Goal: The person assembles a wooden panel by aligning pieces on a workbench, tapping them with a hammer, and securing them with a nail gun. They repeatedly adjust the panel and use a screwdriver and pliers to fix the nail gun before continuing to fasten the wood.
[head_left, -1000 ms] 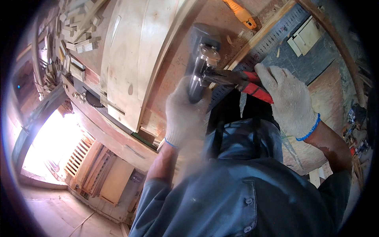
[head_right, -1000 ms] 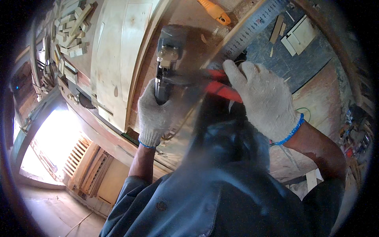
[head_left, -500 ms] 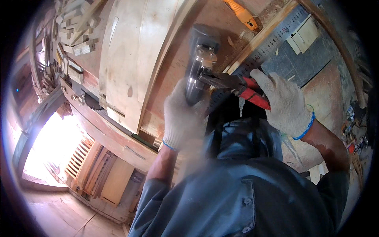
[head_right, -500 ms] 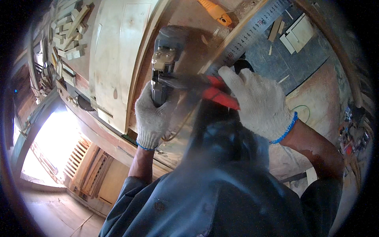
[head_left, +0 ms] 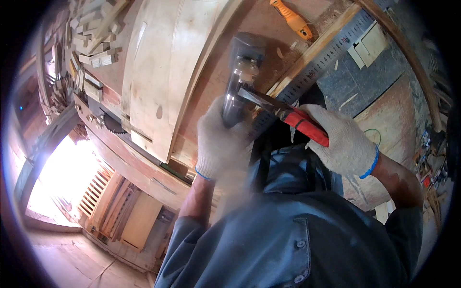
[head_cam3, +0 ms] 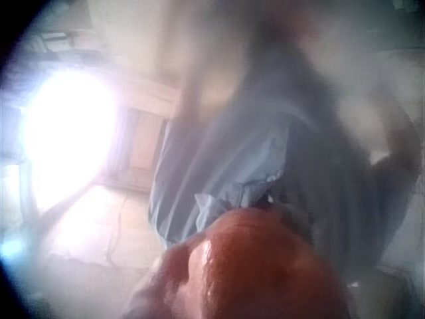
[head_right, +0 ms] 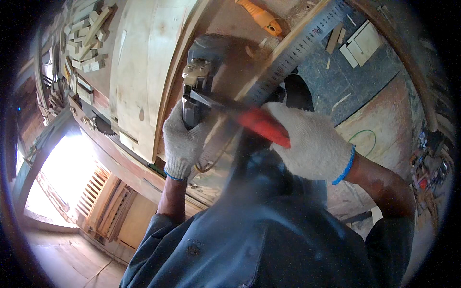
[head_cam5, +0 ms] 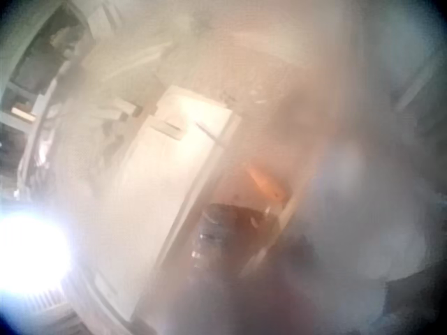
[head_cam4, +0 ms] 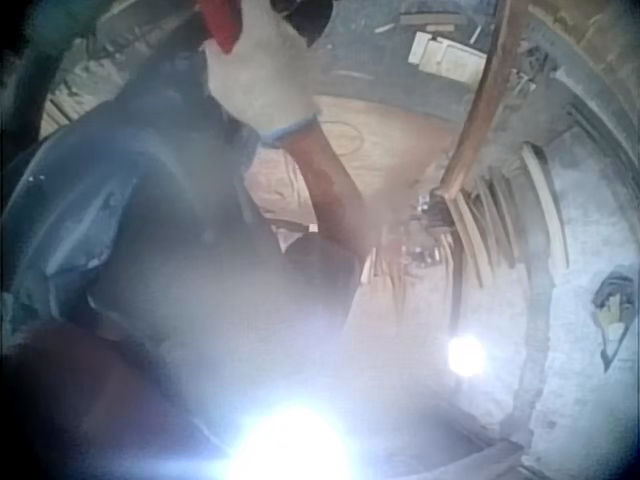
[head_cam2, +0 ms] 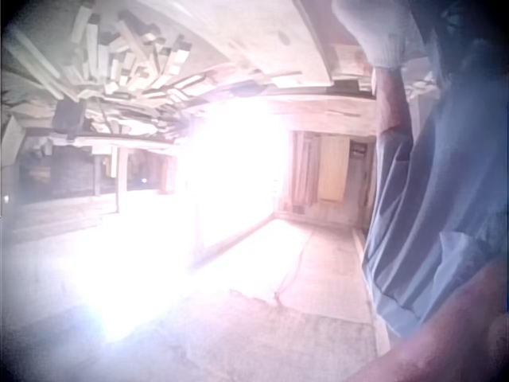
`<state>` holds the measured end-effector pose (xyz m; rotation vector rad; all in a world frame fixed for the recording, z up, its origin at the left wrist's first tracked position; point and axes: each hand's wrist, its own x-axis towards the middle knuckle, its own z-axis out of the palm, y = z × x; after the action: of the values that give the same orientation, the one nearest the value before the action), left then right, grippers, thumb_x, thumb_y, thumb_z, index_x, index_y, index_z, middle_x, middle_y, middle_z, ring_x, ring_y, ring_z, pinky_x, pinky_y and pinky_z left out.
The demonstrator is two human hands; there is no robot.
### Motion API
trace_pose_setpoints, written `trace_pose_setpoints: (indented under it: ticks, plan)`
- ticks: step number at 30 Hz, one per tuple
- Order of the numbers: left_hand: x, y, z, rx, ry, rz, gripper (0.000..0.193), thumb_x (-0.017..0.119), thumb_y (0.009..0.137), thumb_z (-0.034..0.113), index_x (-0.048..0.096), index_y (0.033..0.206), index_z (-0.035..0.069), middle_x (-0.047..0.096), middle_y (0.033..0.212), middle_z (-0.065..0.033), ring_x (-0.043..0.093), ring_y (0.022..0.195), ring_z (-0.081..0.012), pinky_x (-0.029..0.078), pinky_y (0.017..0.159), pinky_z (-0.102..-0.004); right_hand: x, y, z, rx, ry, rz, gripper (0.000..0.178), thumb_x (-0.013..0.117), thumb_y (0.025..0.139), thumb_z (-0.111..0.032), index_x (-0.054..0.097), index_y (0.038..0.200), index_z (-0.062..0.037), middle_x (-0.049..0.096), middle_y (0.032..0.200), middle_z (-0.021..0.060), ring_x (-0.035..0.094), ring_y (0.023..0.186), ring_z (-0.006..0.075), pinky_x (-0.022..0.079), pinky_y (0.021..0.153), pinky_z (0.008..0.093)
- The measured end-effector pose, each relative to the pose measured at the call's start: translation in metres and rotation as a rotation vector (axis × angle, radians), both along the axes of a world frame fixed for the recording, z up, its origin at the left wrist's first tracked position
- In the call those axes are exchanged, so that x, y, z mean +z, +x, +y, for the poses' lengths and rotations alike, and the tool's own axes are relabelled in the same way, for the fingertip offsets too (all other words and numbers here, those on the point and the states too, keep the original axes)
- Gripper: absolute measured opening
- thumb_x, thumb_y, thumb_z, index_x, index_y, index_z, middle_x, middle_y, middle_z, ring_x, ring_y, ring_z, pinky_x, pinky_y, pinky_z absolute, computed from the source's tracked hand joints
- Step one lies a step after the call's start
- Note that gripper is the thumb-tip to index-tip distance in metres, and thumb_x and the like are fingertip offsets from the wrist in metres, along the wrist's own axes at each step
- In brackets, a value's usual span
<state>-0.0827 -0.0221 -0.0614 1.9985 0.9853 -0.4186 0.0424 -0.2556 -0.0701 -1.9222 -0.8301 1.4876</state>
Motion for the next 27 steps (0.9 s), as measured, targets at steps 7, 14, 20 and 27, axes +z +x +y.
trace_pose_setpoints:
  ticks: [7, 14, 20, 27]
  plan:
    - [-0.006, -0.003, -0.002, 0.088, -0.045, -0.015, 0.024, 0.07, 0.088, 0.013, 0.069, 0.108, 0.0, 0.07, 0.084, -0.0113, 0.066, 0.08, -0.0166, 0.053, 0.075, -0.034, 0.003, -0.015, 0.014, -0.339, -0.067, 0.908, 0.03, 0.068, 0.095, -0.018, 0.057, 0.119, -0.0049, 0.064, 0.085, 0.0092, 0.065, 0.074, 0.0217, 0.053, 0.068, 0.0394]
    - [-0.006, -0.003, 0.006, 0.143, -0.101, -0.028, 0.023, 0.069, 0.089, 0.015, 0.068, 0.107, 0.0, 0.07, 0.084, -0.0108, 0.066, 0.081, -0.0151, 0.053, 0.076, -0.0329, 0.001, -0.01, 0.014, -0.257, -0.174, 0.616, 0.03, 0.063, 0.094, -0.014, 0.064, 0.121, -0.003, 0.068, 0.09, 0.0083, 0.068, 0.079, 0.018, 0.056, 0.076, 0.0355]
    - [-0.004, 0.001, -0.004, 0.056, -0.029, 0.015, 0.027, 0.07, 0.089, 0.016, 0.068, 0.109, -0.001, 0.07, 0.085, -0.0131, 0.067, 0.082, -0.0175, 0.054, 0.077, -0.0352, 0.012, 0.02, 0.012, -0.094, -0.219, 0.161, 0.031, 0.067, 0.09, -0.01, 0.066, 0.12, -0.001, 0.073, 0.101, 0.0155, 0.071, 0.097, 0.0304, 0.055, 0.088, 0.0418]
    - [-0.006, -0.002, -0.003, 0.088, -0.073, -0.003, 0.027, 0.071, 0.089, 0.016, 0.068, 0.11, -0.001, 0.071, 0.089, -0.0148, 0.068, 0.084, -0.0193, 0.054, 0.079, -0.0366, 0.012, 0.011, 0.003, 0.001, -0.041, -0.047, 0.052, 0.068, 0.095, -0.019, 0.054, 0.143, -0.0064, 0.069, 0.11, 0.0221, 0.071, 0.1, 0.0379, 0.059, 0.086, 0.0499]
